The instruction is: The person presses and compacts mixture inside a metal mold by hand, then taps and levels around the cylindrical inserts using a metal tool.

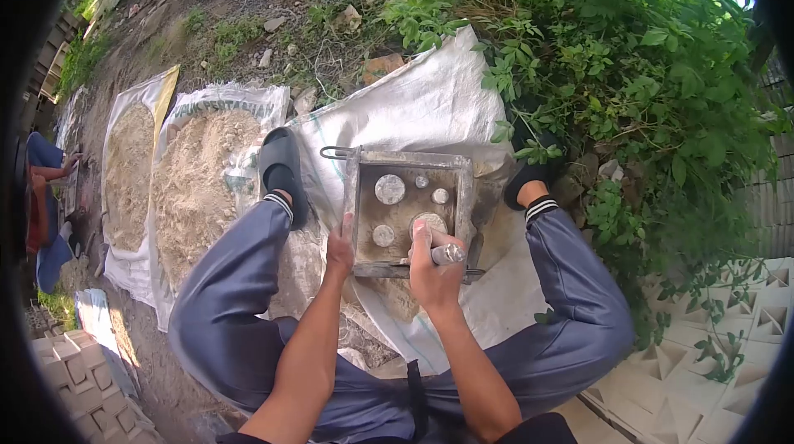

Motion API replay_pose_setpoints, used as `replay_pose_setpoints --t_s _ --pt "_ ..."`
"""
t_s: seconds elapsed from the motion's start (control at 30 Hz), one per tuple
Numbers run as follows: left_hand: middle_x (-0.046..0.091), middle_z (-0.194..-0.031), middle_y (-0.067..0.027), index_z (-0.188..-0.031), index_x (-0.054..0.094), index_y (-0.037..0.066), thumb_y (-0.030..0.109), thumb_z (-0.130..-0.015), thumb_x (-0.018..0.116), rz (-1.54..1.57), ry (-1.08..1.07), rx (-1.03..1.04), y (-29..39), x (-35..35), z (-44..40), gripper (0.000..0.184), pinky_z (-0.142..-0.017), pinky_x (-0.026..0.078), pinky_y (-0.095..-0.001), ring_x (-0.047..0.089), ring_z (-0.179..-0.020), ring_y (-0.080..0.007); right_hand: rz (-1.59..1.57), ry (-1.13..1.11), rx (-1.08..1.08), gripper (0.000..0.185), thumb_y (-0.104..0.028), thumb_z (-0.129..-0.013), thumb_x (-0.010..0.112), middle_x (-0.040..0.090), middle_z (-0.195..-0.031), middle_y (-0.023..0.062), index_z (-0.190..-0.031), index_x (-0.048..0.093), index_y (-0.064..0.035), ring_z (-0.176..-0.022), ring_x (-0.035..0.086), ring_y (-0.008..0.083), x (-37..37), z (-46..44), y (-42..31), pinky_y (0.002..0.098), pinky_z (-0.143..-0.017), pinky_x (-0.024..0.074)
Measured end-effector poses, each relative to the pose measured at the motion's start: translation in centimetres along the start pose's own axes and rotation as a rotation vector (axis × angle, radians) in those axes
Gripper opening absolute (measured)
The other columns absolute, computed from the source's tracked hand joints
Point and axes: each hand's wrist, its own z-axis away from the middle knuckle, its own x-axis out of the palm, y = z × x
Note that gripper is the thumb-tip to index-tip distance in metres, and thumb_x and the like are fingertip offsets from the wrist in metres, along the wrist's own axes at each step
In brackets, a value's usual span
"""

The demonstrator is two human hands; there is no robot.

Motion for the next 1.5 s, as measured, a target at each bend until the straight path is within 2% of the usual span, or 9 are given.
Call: replay_pose_setpoints --t_s 0.33,0.67,0.87,1.0,1.13,1.2,1.27,1.33,1.5 --pt "0.064 -0.096 -0.0233 -0.109 0.061 -0.001 0.054 -0.094 0.041 -0.097 0.034 -0.032 0.8 -0.3 0.5 0.061 -0.086 0.042 -0.0385 0.059 -0.093 -0.0358 0.010 -0.001 0.030 0.042 -0.015 -0.096 0.049 0.040 -0.048 0.0016 -0.058 0.043 0.0005 -0.048 0.033 0.0091 3.3 1.0 0.9 0.0330 -0.046 0.0264" --pt "0.063 -0.098 -0.0232 -0.110 0.060 0.000 0.053 -0.095 0.038 -0.069 -0.012 -0.044 0.2 -0.6 0.9 0.060 -0.088 0.041 -0.0398 0.058 -0.096 -0.0373 0.232 0.011 -0.265 0.047 -0.020 -0.097 0.048 0.039 -0.050 -0.0045 -0.054 0.041 -0.0045 -0.047 0.033 0.0046 6.2 0.7 4.1 0.0286 -0.044 0.0251" --pt "0.062 -0.100 -0.0242 -0.111 0.058 -0.001 0.052 -0.096 0.038 -0.056 -0.016 -0.037 0.0 -0.3 -0.2 0.059 -0.088 0.041 -0.0403 0.058 -0.096 -0.0374 0.152 -0.111 -0.064 0.043 -0.018 -0.097 0.048 0.040 -0.050 -0.0022 -0.057 0.044 -0.0025 -0.048 0.032 0.0054 6.8 0.7 0.0 0.0300 -0.044 0.0255" --pt "0.062 -0.100 -0.0247 -0.111 0.058 -0.001 0.052 -0.096 0.038 0.056 -0.141 -0.076 -1.7 -0.2 -0.7 0.059 -0.088 0.041 -0.0413 0.057 -0.097 -0.0394 0.277 -0.001 -0.290 0.043 -0.019 -0.096 0.049 0.039 -0.050 -0.0022 -0.057 0.044 -0.0034 -0.050 0.032 0.0051 8.3 0.0 1.9 0.0293 -0.045 0.0247" --pt "0.062 -0.099 -0.0244 -0.110 0.059 0.000 0.052 -0.096 0.037 -0.052 -0.027 -0.010 -1.1 -0.1 -0.1 0.058 -0.087 0.041 -0.0408 0.057 -0.097 -0.0392 0.024 -0.005 0.027 0.040 -0.016 -0.096 0.049 0.034 -0.050 0.0039 -0.061 0.041 0.0016 -0.051 0.029 0.0094 8.3 0.2 0.8 0.0333 -0.047 0.0263" --pt "0.062 -0.099 -0.0241 -0.110 0.059 0.001 0.052 -0.096 0.037 -0.080 -0.052 -0.026 -0.9 -0.4 0.1 0.057 -0.087 0.041 -0.0402 0.058 -0.096 -0.0370 0.206 0.023 -0.312 0.042 -0.017 -0.096 0.049 0.037 -0.050 -0.0013 -0.058 0.041 -0.0016 -0.049 0.031 0.0061 8.3 0.4 2.8 0.0311 -0.045 0.0254" --pt "0.062 -0.100 -0.0239 -0.110 0.059 0.001 0.051 -0.096 0.036 -0.025 -0.051 -0.041 0.2 -0.3 0.2 0.057 -0.087 0.041 -0.0403 0.058 -0.096 -0.0374 0.214 -0.005 -0.317 0.043 -0.017 -0.096 0.049 0.038 -0.050 -0.0041 -0.056 0.042 -0.0032 -0.046 0.032 0.0058 7.1 -0.1 2.3 0.0303 -0.043 0.0250" --pt "0.062 -0.100 -0.0233 -0.111 0.059 0.001 0.050 -0.097 0.036 0.001 -0.038 -0.030 0.6 0.0 0.1 0.056 -0.088 0.041 -0.0394 0.058 -0.096 -0.0367 0.139 -0.024 -0.112 0.040 -0.017 -0.094 0.050 0.039 -0.048 0.0075 -0.059 0.045 0.0032 -0.047 0.036 0.0103 5.8 0.7 1.5 0.0354 -0.047 0.0279" --pt "0.062 -0.100 -0.0229 -0.110 0.060 0.000 0.053 -0.096 0.037 -0.059 -0.008 -0.014 1.2 -0.3 0.8 0.060 -0.088 0.041 -0.0379 0.058 -0.096 -0.0354 -0.050 0.056 -0.053 0.045 -0.020 -0.097 0.048 0.041 -0.051 -0.0019 -0.056 0.044 -0.0023 -0.048 0.035 0.0061 3.9 1.2 3.4 0.0293 -0.045 0.0255"
